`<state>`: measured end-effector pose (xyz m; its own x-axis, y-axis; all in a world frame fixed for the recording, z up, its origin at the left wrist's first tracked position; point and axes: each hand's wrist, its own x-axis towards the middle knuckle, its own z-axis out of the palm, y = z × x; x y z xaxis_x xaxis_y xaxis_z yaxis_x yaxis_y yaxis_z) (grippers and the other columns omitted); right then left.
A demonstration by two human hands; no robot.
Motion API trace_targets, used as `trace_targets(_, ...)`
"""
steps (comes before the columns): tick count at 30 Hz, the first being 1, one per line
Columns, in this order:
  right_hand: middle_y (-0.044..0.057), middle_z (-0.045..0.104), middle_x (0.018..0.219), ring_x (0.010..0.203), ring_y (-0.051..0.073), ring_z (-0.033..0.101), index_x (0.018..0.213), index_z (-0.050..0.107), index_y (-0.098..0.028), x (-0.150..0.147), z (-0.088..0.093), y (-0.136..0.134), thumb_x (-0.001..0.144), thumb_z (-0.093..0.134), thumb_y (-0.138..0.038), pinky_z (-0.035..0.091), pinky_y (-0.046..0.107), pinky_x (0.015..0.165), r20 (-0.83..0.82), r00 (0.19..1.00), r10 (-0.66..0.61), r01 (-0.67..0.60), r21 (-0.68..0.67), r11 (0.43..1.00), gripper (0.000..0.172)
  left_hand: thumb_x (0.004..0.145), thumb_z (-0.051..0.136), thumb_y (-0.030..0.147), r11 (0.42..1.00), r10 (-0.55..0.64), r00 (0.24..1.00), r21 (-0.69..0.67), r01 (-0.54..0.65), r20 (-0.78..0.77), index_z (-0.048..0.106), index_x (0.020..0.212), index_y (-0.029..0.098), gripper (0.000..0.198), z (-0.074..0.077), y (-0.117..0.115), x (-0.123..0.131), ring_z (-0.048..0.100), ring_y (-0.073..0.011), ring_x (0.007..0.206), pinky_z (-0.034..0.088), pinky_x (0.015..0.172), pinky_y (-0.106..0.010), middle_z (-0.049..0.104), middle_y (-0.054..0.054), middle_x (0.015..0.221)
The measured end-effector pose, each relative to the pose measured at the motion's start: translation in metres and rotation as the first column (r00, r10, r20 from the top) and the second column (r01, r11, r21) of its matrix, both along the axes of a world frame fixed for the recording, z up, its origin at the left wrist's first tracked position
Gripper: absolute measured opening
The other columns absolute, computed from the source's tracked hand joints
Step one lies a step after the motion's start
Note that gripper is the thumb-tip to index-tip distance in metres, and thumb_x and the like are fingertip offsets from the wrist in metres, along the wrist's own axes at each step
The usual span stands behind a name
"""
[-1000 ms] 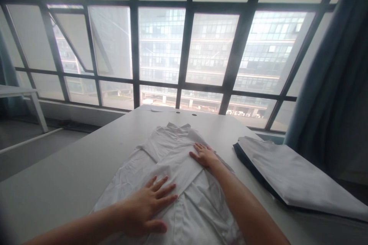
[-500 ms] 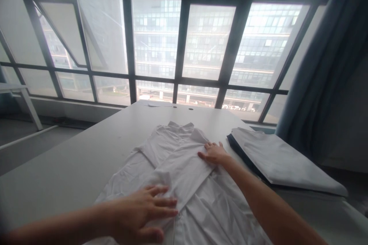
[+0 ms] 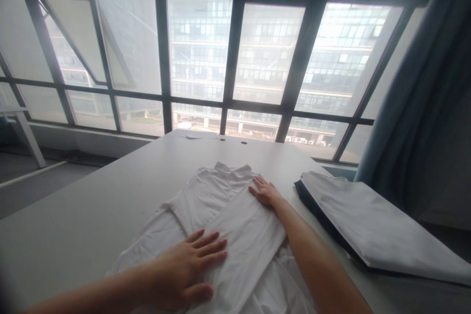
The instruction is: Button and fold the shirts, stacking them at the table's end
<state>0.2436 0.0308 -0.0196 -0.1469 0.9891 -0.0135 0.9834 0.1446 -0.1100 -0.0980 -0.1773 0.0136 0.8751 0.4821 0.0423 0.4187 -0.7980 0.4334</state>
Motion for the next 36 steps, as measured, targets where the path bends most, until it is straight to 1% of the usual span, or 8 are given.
trace_targets(5,0.004,0.011,0.161,0.147,0.018,0.009,0.159,0.019,-0.017,0.010,-0.002,0.029,0.105,0.024,-0.055,0.011,0.043,0.120,-0.007,0.996,-0.084,0.084,-0.039,0.996,0.066,0.096,0.040,0.058,0.999,0.010,1.000,-0.034,-0.010,-0.006,0.030,0.155,0.025,0.068,0.005,0.000,0.002,0.014,-0.0286,0.150,0.006,0.122,-0.054,0.022,-0.004,0.161)
trace_targets(10,0.011,0.015,0.160,0.146,0.022,0.016,0.158,0.023,-0.015,0.000,0.006,0.022,0.105,0.021,-0.055,0.013,0.047,0.118,-0.002,0.954,-0.299,0.299,0.010,0.954,0.066,0.094,0.046,0.056,1.000,0.016,1.000,-0.008,-0.016,0.023,0.033,0.154,0.022,0.070,0.003,-0.003,0.002,0.020,-0.0282,0.149,0.010,0.122,-0.050,0.027,-0.006,0.160)
trace_targets(12,0.014,0.019,0.159,0.145,0.025,0.019,0.156,0.029,-0.014,-0.012,0.011,0.008,0.106,0.023,-0.049,0.012,0.049,0.117,0.033,0.934,-0.356,0.348,0.142,0.927,0.061,0.093,0.046,0.057,0.996,0.088,0.992,-0.008,-0.088,0.085,0.032,0.154,0.020,0.072,0.004,0.002,-0.002,0.028,-0.0248,0.147,0.021,0.122,-0.042,0.033,-0.007,0.158)
trace_targets(15,0.014,0.022,0.158,0.144,0.027,0.020,0.154,0.033,-0.015,-0.034,0.014,-0.028,0.105,0.031,-0.043,0.010,0.050,0.117,0.103,0.953,-0.286,0.249,0.271,0.930,0.057,0.097,0.038,0.055,0.953,0.296,0.944,0.026,-0.303,0.144,0.037,0.151,0.019,0.065,0.006,0.026,-0.012,0.037,-0.0201,0.143,0.030,0.118,-0.033,0.041,-0.008,0.154)
trace_targets(20,0.012,0.016,0.159,0.145,0.035,0.015,0.158,0.025,-0.019,-0.053,0.009,-0.101,0.100,0.030,-0.067,0.015,0.059,0.115,0.054,0.979,-0.199,0.202,-0.056,0.978,0.075,0.098,0.033,0.055,0.817,0.556,0.824,0.252,-0.518,-0.109,0.040,0.150,0.021,0.062,-0.001,0.089,-0.035,0.020,-0.0286,0.149,0.016,0.119,-0.054,0.029,-0.008,0.160)
trace_targets(24,0.007,0.007,0.161,0.147,0.032,0.004,0.159,0.019,-0.020,-0.044,0.005,-0.123,0.100,0.025,-0.066,0.009,0.063,0.115,0.046,0.983,-0.178,0.183,-0.119,0.976,0.075,0.098,0.025,0.058,0.809,0.582,0.779,0.264,-0.525,-0.233,0.030,0.155,0.020,0.068,-0.015,0.123,-0.044,0.013,-0.0274,0.151,0.016,0.118,-0.055,0.018,-0.007,0.162)
trace_targets(27,0.006,0.008,0.161,0.147,0.030,0.003,0.159,0.021,-0.021,-0.036,0.004,-0.103,0.102,0.026,-0.062,0.009,0.061,0.115,0.041,0.989,-0.139,0.142,-0.071,0.987,0.070,0.098,0.023,0.059,0.794,0.602,0.762,0.279,-0.540,-0.240,0.027,0.155,0.020,0.070,-0.019,0.142,-0.042,0.011,-0.0263,0.151,0.015,0.119,-0.054,0.015,-0.006,0.163)
trace_targets(36,0.011,0.021,0.158,0.145,0.030,0.017,0.155,0.032,-0.019,-0.034,0.007,0.004,0.105,0.033,-0.055,0.014,0.054,0.117,0.044,0.998,-0.053,0.050,0.056,0.997,0.062,0.097,0.020,0.060,0.757,0.650,0.717,0.287,-0.586,-0.251,0.023,0.157,0.019,0.073,-0.018,0.230,-0.034,0.010,-0.0252,0.151,0.014,0.119,-0.052,0.013,-0.007,0.163)
